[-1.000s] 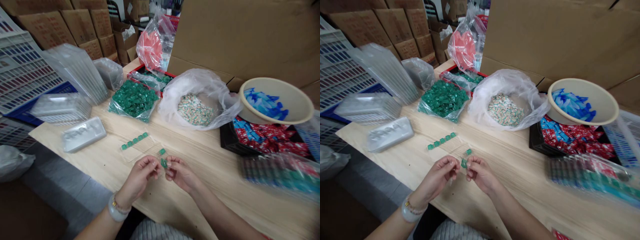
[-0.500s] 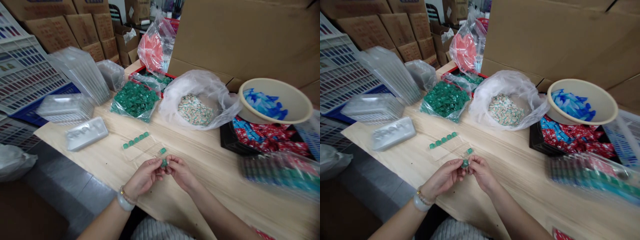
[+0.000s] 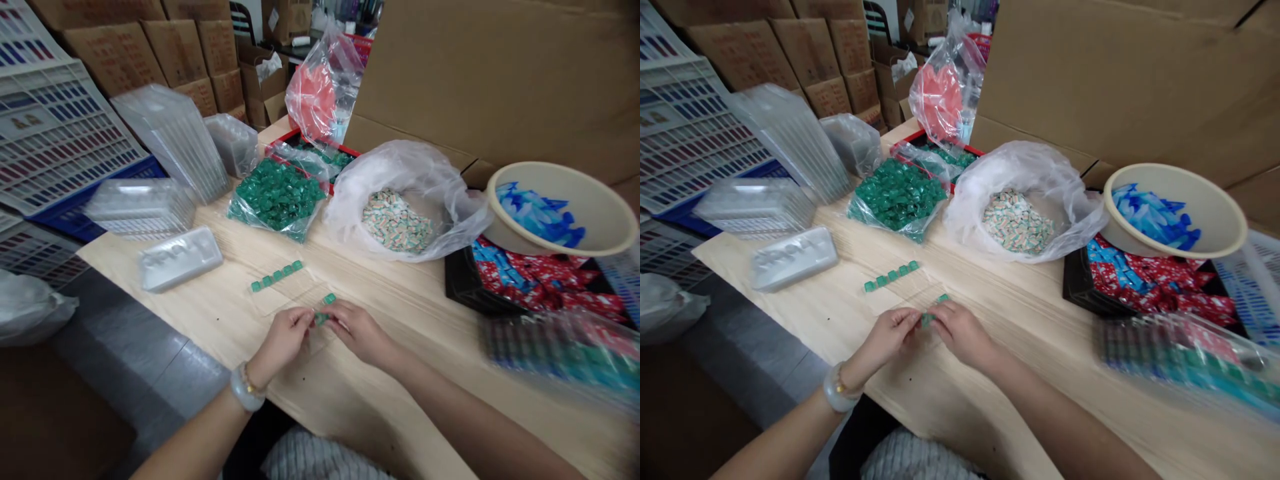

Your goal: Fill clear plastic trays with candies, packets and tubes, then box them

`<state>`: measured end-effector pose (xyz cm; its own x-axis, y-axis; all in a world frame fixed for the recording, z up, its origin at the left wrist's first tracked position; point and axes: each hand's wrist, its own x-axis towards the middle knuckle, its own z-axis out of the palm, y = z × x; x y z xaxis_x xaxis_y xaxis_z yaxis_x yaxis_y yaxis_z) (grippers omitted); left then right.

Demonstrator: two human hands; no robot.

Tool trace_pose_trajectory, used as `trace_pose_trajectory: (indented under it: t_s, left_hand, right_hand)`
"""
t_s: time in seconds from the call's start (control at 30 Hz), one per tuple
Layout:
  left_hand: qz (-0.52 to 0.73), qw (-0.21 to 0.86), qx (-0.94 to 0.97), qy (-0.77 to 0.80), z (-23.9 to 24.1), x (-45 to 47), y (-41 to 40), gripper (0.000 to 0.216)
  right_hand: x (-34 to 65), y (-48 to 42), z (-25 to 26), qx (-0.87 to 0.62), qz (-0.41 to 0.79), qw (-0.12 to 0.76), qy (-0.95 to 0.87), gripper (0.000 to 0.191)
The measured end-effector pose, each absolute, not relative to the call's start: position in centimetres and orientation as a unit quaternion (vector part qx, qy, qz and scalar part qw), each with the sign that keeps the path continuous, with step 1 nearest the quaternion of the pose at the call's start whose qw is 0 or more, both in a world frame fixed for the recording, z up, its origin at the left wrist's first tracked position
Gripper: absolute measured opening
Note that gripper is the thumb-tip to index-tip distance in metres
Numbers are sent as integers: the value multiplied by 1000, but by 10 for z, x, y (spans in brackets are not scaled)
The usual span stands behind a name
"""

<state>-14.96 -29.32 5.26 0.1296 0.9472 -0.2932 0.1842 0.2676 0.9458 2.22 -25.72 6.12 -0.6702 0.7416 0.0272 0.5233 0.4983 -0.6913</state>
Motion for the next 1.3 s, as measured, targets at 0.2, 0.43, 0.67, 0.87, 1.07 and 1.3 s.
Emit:
trace_pose_trajectory:
  t_s: [0.2,0.43,0.67,0.87,1.07,1.3]
  left_hand:
    - [231,201,720,623,29,-153,-294,22]
    - [256,218,717,610,14,-153,-305,25]
    - [395,147,676,605,87,-201,-200,25]
    - [321,48,684,654,145,-224,-37,30]
    - [264,156,779,546,107,-189,-95,28]
    - [219,283,779,516,53,-200,-243,24]
  right_hand:
    - [15,-219,49,-336,161,20,-928,17]
    - [15,-219,40,-335,159,6,-929,16]
    - [26,-207,36,-351,219,89,-906,37]
    - [13,-199,42,-379,223,107,-892,17]
    - [-12,-220,36,-481,173,58,-857,18]
    - [-50,-219,39,-498,79,-91,-859,23]
